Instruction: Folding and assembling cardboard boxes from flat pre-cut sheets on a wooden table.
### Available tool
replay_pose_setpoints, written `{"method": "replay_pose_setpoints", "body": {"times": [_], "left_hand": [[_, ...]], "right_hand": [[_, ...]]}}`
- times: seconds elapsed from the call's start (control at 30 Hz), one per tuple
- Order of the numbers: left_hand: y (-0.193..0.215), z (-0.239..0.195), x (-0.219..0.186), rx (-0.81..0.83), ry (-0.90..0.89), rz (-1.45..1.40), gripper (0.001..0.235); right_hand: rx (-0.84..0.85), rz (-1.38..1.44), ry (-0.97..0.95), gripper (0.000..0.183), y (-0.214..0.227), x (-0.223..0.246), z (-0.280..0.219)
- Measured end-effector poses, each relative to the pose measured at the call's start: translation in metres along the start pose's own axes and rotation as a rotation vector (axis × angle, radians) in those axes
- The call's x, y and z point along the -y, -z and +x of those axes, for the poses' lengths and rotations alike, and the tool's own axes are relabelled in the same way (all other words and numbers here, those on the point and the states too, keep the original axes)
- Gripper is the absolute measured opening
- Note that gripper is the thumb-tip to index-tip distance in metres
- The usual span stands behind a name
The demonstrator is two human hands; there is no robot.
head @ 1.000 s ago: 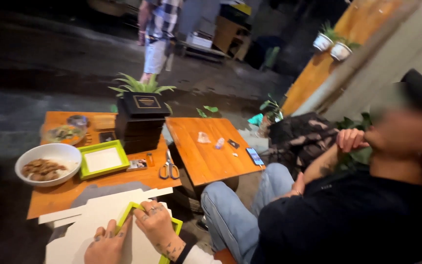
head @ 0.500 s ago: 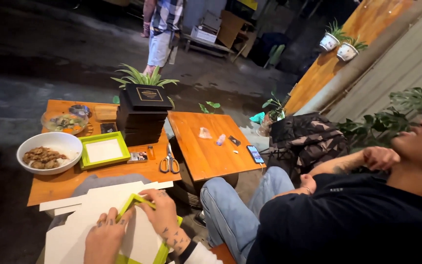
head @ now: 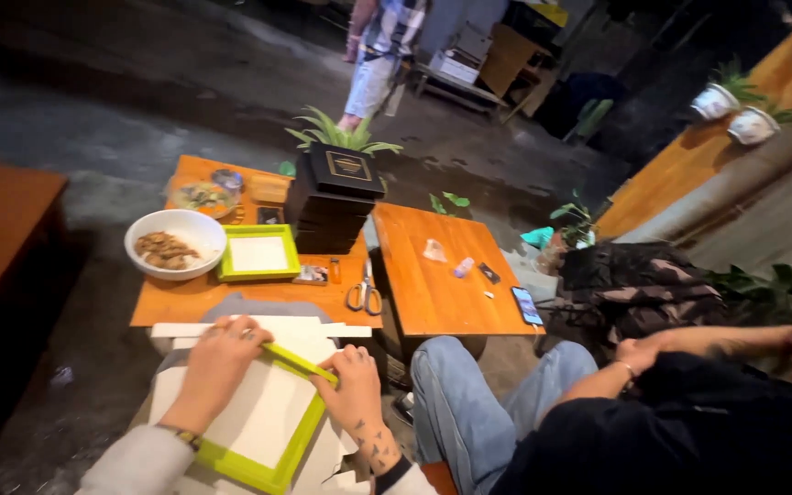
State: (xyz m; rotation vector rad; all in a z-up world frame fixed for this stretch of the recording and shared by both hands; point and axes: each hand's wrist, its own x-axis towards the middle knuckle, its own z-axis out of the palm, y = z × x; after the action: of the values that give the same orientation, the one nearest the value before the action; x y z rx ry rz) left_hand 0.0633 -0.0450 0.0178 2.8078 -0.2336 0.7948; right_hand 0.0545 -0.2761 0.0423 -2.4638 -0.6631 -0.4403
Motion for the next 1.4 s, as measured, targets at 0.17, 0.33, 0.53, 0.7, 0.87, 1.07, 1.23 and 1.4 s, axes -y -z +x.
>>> {"method": "replay_pose_setpoints", "body": {"times": [0.17, 0.33, 0.53, 0.7, 0.87, 1.07, 1.23, 1.4], "left_hand": [[0.000, 0.006, -0.022, -0.055, -0.254, -0.316, 0.009], [0.007, -0.019, -0.028, -0.062, -0.024, -0.153, 0.038], [-0.008, -0.044, -0.021, -0.198, -0.068, -0.104, 0.032], [-0.011, -0.042, -0.027, -0.119, -0.046, -0.103, 0.036], [-0.020, -0.039, -0.028, -0.096, 0.025, -0.141, 0.018], [-0.021, -0.041, -0.027, -0.064, 0.048, -0.110, 0.013], [-0.022, -0.041, -0.025, -0.086, -0.003, -0.008, 0.011], [-0.015, -0.042, -0.022, -0.083, -0.011, -0.004, 0.018]], "right_hand": [[0.028, 0.101, -0.057, 0.015, -0.019, 0.030, 0.007], [-0.090, 0.243, -0.156, 0.020, -0.032, 0.046, 0.002], [-0.134, -0.004, 0.101, 0.013, -0.041, 0.047, -0.003], [-0.159, -0.100, 0.121, 0.010, -0.048, 0.047, 0.004], [-0.242, -0.391, 0.240, 0.012, -0.065, 0.033, 0.010], [-0.250, -0.563, 0.335, 0.013, -0.057, 0.037, 0.011], [-0.193, -0.500, 0.338, 0.019, -0.041, 0.044, 0.007], [-0.085, -0.475, 0.275, 0.029, -0.039, 0.048, 0.003]]}}
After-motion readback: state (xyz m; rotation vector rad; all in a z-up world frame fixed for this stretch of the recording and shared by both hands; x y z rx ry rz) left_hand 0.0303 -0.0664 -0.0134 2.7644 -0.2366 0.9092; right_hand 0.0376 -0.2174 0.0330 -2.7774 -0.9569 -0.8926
